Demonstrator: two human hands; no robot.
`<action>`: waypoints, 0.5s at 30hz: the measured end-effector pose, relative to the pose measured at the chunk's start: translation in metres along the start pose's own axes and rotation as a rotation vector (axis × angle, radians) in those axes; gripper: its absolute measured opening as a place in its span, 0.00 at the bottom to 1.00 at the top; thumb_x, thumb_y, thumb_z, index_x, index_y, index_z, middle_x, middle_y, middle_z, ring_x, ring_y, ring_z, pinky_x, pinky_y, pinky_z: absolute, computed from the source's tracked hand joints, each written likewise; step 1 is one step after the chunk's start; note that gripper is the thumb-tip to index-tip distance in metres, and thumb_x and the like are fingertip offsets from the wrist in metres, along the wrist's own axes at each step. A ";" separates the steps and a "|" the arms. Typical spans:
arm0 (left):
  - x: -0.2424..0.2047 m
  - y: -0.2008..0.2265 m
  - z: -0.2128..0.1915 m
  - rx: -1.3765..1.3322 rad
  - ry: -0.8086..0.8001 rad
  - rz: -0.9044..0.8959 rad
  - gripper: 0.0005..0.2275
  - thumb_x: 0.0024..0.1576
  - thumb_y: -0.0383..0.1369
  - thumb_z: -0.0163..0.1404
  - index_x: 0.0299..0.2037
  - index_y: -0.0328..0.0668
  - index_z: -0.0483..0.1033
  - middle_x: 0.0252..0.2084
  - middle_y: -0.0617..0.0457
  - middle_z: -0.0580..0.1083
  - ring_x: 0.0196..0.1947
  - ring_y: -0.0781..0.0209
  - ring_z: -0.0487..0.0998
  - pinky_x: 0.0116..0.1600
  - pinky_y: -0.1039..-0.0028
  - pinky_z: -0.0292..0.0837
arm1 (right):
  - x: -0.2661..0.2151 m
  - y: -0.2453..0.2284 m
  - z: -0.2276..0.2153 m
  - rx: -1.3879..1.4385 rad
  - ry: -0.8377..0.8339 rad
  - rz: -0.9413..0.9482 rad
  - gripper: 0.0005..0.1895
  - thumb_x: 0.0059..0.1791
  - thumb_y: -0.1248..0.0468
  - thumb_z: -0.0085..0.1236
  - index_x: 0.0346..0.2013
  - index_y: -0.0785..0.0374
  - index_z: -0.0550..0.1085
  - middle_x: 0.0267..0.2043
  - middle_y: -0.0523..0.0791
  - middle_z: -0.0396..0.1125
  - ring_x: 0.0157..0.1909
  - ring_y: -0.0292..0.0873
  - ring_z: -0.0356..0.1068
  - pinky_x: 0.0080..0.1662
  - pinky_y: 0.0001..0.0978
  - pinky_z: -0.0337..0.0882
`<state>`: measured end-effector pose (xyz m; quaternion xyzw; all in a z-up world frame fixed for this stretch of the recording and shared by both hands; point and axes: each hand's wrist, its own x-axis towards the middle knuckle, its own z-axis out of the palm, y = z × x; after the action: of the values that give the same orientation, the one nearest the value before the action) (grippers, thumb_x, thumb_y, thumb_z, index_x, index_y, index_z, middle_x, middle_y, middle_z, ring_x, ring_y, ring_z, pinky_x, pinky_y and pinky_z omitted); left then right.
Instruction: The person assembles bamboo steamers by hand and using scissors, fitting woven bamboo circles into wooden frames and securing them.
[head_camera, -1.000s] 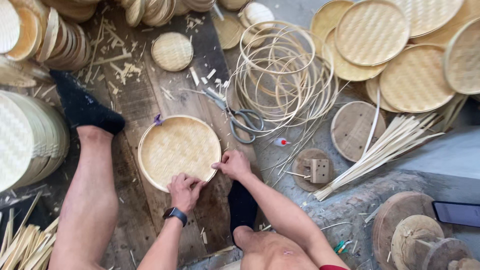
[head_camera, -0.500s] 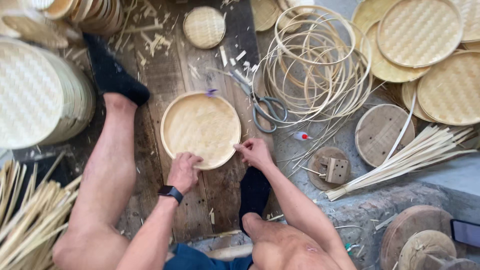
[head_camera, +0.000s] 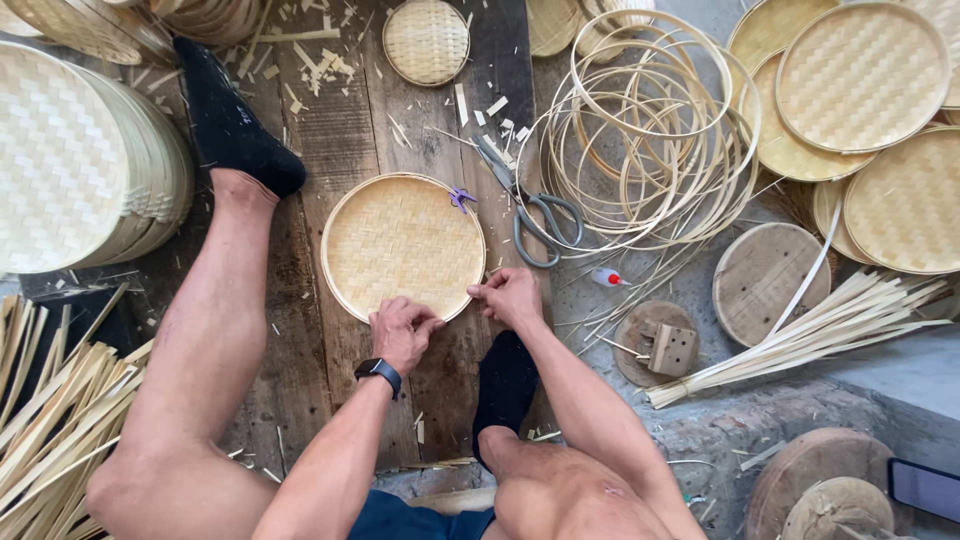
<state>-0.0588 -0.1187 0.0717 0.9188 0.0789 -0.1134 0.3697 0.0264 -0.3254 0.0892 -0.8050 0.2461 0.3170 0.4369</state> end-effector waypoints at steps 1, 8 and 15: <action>0.003 -0.003 -0.004 0.004 -0.019 -0.003 0.05 0.45 0.36 0.65 0.26 0.48 0.85 0.32 0.56 0.76 0.44 0.54 0.72 0.50 0.59 0.60 | -0.002 -0.003 0.000 0.033 -0.016 -0.016 0.16 0.41 0.58 0.76 0.27 0.68 0.79 0.21 0.44 0.73 0.19 0.35 0.72 0.23 0.31 0.69; -0.014 -0.024 -0.039 0.107 -0.088 0.229 0.10 0.54 0.22 0.53 0.43 0.44 0.83 0.46 0.49 0.77 0.48 0.51 0.73 0.58 0.62 0.68 | -0.028 -0.012 -0.021 -0.107 0.325 -0.554 0.43 0.36 0.56 0.76 0.61 0.61 0.65 0.37 0.46 0.66 0.32 0.41 0.66 0.34 0.35 0.73; -0.010 0.011 -0.022 0.082 -0.148 0.260 0.15 0.50 0.22 0.53 0.46 0.47 0.83 0.40 0.50 0.75 0.44 0.51 0.72 0.50 0.62 0.67 | -0.003 -0.034 -0.020 -0.362 0.317 -0.958 0.24 0.46 0.51 0.70 0.50 0.59 0.75 0.35 0.47 0.70 0.37 0.47 0.71 0.38 0.41 0.71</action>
<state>-0.0626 -0.1117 0.0964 0.9248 -0.0729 -0.1349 0.3482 0.0535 -0.3255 0.1182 -0.9276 -0.1445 -0.0061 0.3444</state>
